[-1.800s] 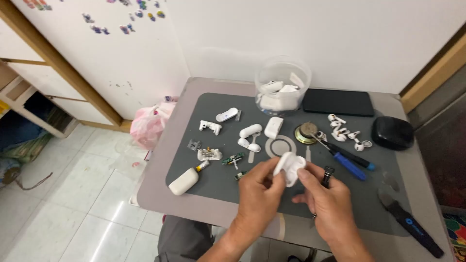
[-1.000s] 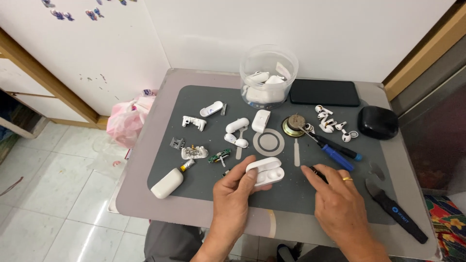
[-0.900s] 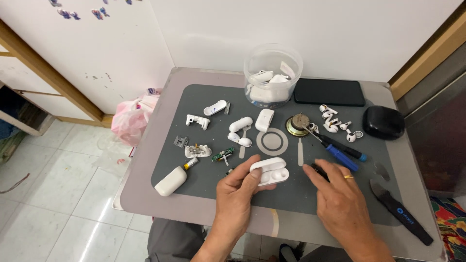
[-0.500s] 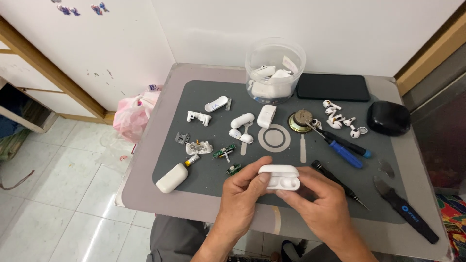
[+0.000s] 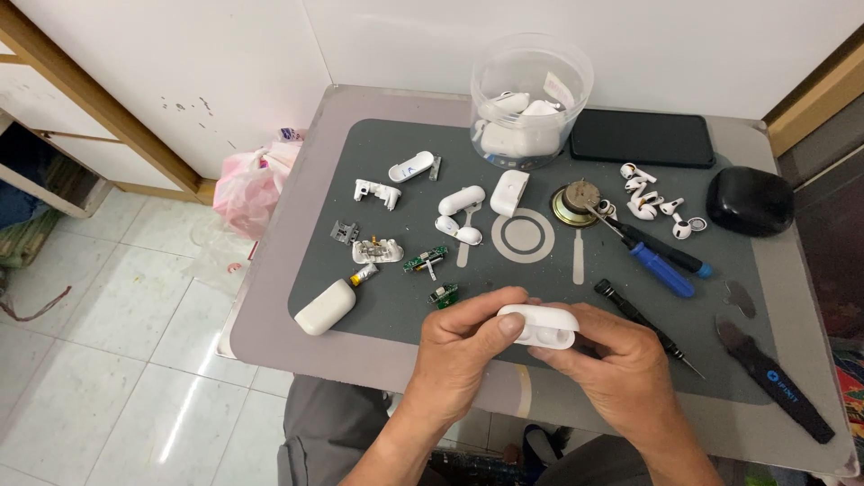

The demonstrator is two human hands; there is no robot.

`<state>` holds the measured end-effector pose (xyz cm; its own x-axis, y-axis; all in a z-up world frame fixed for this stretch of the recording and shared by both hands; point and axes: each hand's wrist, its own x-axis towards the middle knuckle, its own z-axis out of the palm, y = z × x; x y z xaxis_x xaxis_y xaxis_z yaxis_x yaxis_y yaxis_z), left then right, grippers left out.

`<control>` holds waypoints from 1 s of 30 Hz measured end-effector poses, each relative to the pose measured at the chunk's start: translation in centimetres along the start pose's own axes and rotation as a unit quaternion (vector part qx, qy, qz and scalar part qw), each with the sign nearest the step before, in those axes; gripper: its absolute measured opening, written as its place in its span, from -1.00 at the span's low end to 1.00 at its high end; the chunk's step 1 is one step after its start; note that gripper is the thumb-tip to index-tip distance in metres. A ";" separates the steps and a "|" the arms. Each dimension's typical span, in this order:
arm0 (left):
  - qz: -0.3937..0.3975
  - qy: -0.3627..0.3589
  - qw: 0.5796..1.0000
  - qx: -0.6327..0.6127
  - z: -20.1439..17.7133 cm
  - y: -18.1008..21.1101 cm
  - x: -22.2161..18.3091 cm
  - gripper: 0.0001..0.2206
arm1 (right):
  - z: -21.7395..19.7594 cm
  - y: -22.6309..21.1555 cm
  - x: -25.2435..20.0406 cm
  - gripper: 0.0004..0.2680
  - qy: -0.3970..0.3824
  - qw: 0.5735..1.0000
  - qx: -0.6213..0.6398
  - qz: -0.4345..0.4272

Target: Assembling the internal components of an AirPod charging case, including the circuit board and housing.

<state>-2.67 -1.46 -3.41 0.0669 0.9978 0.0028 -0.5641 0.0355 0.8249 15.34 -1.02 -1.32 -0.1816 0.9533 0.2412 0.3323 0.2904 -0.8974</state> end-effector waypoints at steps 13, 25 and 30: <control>-0.026 0.040 0.997 0.059 0.2 0.2 -0.1 -0.71 | 0.2 0.9 -0.5 -0.75 0.026 0.998 -0.051 0.035; -0.011 0.041 0.999 0.030 -0.4 -0.7 0.1 -0.73 | 0.2 0.9 -0.5 -0.67 0.035 0.996 -0.085 0.016; -0.021 0.043 0.999 0.018 -0.3 -0.5 0.2 -0.72 | 0.0 0.1 -0.3 -0.69 0.028 0.997 -0.073 -0.025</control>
<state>-2.68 -1.29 -4.00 0.0174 0.9967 -0.0792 -0.5328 0.0763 0.8428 15.38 -1.29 -1.45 -0.1517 0.9390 0.3086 0.4556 0.3435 -0.8213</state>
